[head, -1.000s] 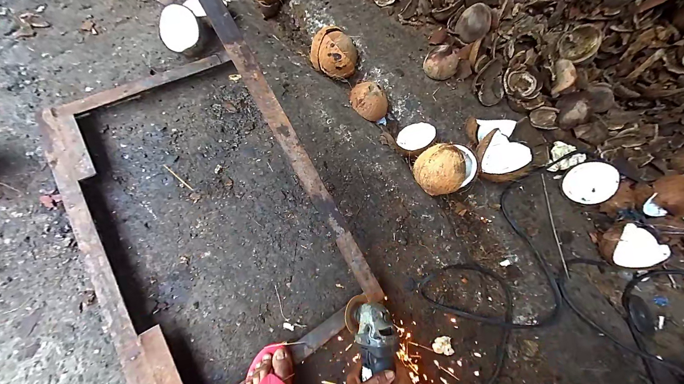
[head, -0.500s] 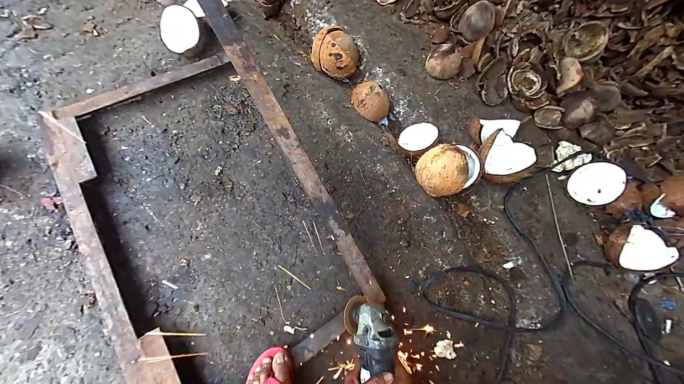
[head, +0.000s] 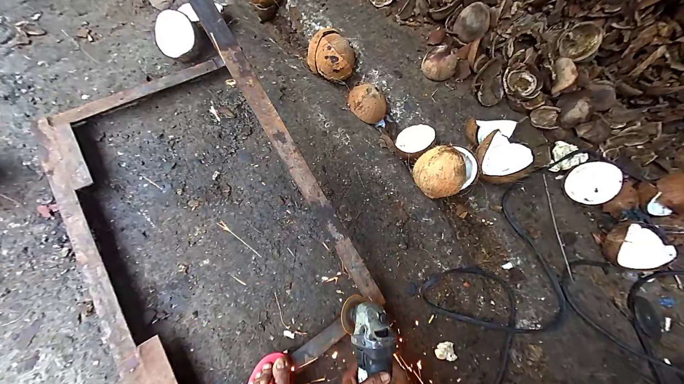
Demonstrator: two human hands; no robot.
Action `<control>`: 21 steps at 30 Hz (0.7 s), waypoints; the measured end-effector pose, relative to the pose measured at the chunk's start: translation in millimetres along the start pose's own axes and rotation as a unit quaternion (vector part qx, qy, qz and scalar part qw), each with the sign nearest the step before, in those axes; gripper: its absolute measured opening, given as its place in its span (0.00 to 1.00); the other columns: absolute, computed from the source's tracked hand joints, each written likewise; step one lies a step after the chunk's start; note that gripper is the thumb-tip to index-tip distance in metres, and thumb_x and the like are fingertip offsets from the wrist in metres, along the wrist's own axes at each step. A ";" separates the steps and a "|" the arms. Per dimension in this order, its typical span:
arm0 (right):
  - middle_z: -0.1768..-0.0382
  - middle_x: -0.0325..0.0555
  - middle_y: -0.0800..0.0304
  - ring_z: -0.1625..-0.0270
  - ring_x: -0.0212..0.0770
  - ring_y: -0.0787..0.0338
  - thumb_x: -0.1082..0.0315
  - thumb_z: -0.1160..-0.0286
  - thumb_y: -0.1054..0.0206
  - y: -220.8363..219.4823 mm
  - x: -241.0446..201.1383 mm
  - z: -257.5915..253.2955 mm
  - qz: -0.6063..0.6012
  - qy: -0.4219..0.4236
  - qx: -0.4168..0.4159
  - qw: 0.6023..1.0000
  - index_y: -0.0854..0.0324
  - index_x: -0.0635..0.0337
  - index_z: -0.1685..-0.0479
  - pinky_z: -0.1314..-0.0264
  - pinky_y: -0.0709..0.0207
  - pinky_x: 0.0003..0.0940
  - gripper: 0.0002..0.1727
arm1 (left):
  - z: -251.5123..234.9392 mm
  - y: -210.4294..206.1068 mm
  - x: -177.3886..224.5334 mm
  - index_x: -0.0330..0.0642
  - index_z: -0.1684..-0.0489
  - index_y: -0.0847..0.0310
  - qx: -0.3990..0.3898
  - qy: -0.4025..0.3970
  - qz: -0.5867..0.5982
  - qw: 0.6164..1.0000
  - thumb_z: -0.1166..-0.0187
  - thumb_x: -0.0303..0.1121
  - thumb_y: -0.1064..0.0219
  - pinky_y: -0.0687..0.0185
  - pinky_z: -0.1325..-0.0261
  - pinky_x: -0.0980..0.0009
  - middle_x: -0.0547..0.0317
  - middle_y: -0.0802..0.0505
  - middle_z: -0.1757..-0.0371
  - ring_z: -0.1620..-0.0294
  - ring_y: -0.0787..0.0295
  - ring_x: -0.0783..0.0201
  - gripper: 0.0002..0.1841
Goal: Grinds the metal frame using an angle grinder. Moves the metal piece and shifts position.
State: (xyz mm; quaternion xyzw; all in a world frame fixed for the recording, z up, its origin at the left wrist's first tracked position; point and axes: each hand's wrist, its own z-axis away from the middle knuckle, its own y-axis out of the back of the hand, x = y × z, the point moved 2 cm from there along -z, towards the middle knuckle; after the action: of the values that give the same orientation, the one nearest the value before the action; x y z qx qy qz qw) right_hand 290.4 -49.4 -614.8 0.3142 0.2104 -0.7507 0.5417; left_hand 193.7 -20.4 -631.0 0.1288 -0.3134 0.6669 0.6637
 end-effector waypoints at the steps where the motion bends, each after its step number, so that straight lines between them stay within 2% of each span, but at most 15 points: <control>1: 0.42 0.62 0.14 0.41 0.47 0.13 0.80 0.63 0.24 -0.3 -0.5 -0.2 -0.001 0.006 0.000 1.000 0.33 0.74 0.25 0.36 0.18 0.44 0.48 | 0.3 0.1 0.6 0.34 0.35 0.21 0.003 0.002 0.001 1.000 0.46 0.36 0.23 0.11 0.41 0.58 0.49 0.06 0.50 0.50 0.07 0.59 0.33; 4: 0.42 0.62 0.14 0.41 0.46 0.12 0.79 0.65 0.23 -0.7 2.2 -2.4 -0.002 0.021 0.003 1.000 0.34 0.75 0.25 0.37 0.17 0.42 0.49 | -1.0 1.3 -1.1 0.34 0.34 0.21 -0.004 0.000 0.005 1.000 0.46 0.37 0.23 0.10 0.40 0.57 0.49 0.05 0.49 0.49 0.07 0.59 0.34; 8: 0.44 0.61 0.14 0.42 0.45 0.12 0.80 0.65 0.24 -1.1 2.4 -1.9 -0.008 0.014 0.005 1.000 0.33 0.74 0.26 0.38 0.16 0.42 0.48 | -1.1 0.9 -1.4 0.34 0.38 0.19 -0.010 0.000 0.011 1.000 0.46 0.36 0.23 0.10 0.43 0.58 0.50 0.05 0.53 0.52 0.06 0.59 0.30; 14: 0.44 0.61 0.13 0.43 0.46 0.11 0.80 0.66 0.24 1.1 8.0 -2.8 -0.010 0.012 0.005 1.000 0.33 0.73 0.27 0.39 0.16 0.43 0.48 | -1.7 0.4 -6.3 0.33 0.36 0.20 -0.009 0.001 0.015 1.000 0.46 0.37 0.23 0.10 0.42 0.57 0.48 0.05 0.52 0.51 0.06 0.58 0.33; 16: 0.45 0.60 0.13 0.44 0.45 0.11 0.79 0.67 0.24 2.2 9.1 -2.9 -0.009 0.014 0.003 1.000 0.33 0.73 0.27 0.40 0.15 0.43 0.48 | -1.7 0.2 -7.6 0.34 0.32 0.23 -0.016 0.002 0.019 1.000 0.47 0.37 0.23 0.10 0.41 0.57 0.48 0.06 0.49 0.50 0.06 0.58 0.36; 21: 0.42 0.62 0.14 0.41 0.47 0.12 0.80 0.65 0.24 2.9 9.3 -1.6 -0.004 0.010 0.006 1.000 0.35 0.74 0.24 0.37 0.16 0.44 0.50 | -2.5 -0.3 -10.4 0.33 0.38 0.20 -0.015 -0.005 0.021 1.000 0.45 0.36 0.23 0.10 0.43 0.58 0.49 0.05 0.53 0.52 0.06 0.59 0.31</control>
State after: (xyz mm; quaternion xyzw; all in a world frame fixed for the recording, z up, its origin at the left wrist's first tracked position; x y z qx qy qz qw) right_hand 291.6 -55.7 -622.4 0.3237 0.2127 -0.7508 0.5350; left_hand 195.6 -27.3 -639.0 0.1155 -0.3298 0.6751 0.6497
